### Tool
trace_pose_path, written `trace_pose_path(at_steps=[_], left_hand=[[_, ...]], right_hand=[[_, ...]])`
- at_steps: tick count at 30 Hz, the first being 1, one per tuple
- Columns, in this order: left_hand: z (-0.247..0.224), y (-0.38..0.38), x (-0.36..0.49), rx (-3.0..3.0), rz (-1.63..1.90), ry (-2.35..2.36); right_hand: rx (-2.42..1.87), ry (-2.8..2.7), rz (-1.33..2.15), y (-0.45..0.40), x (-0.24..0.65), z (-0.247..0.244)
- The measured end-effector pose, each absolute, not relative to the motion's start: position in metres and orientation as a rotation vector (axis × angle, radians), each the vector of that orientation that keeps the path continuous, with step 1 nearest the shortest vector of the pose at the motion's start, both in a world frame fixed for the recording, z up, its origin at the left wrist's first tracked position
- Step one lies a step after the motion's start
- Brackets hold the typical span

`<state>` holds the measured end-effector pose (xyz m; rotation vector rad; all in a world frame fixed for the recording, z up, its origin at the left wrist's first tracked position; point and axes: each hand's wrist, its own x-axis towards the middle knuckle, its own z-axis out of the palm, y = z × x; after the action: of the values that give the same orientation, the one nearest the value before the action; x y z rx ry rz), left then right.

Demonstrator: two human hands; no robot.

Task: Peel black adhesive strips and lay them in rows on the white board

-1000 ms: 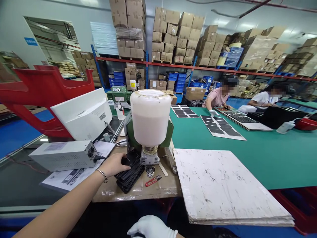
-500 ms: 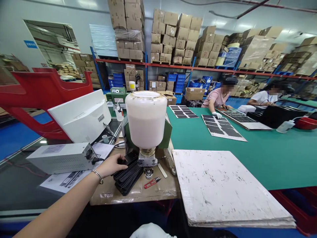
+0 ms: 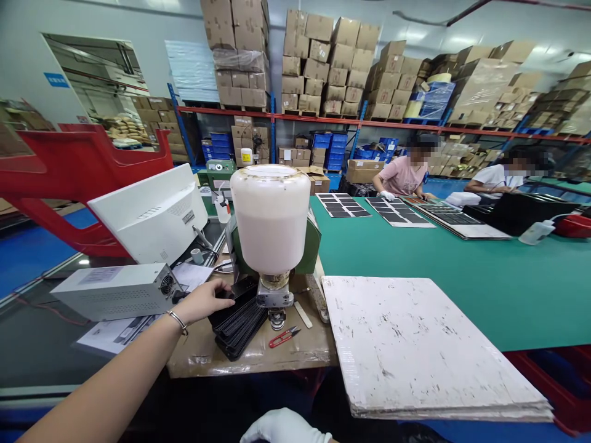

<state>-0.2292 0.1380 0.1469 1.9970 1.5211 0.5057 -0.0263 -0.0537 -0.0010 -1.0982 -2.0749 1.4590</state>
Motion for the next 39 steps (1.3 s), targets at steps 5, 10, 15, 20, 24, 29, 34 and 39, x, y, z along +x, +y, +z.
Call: trace_pose_path(at_steps=[5, 10, 15, 20, 24, 29, 34, 39], left_hand=[[0.154, 0.119, -0.241, 1.891, 0.634, 1.49], [0.15, 0.095, -0.25, 1.548, 0.975, 1.333], [0.149, 0.05, -0.244, 1.085, 1.059, 1.054], [0.125, 0.003, -0.217, 0.76, 0.902, 0.826], [0.092, -0.031, -0.198, 0.583, 0.681, 0.635], [0.056, -0.052, -0.201, 0.442, 0.613, 0.597], [0.044, -0.055, -0.206, 0.35, 0.644, 0.664], [0.044, -0.058, -0.204, 0.389, 0.663, 0.686]], right_hand=[[-1.147, -2.018, 1.489, -0.051, -0.023, 0.009], [-1.295, -1.854, 1.465, -0.048, -0.019, 0.032], [-1.213, -1.721, 1.226, -0.034, -0.018, 0.064], [-1.034, -1.564, 0.953, -0.015, -0.028, 0.085], [-1.079, -1.637, 0.843, -0.019, -0.034, 0.086], [-1.066, -1.887, 0.963, -0.035, -0.031, 0.072], [-1.013, -1.999, 1.057, -0.04, -0.022, 0.073], [-0.948, -1.998, 1.156, -0.042, -0.012, 0.084]])
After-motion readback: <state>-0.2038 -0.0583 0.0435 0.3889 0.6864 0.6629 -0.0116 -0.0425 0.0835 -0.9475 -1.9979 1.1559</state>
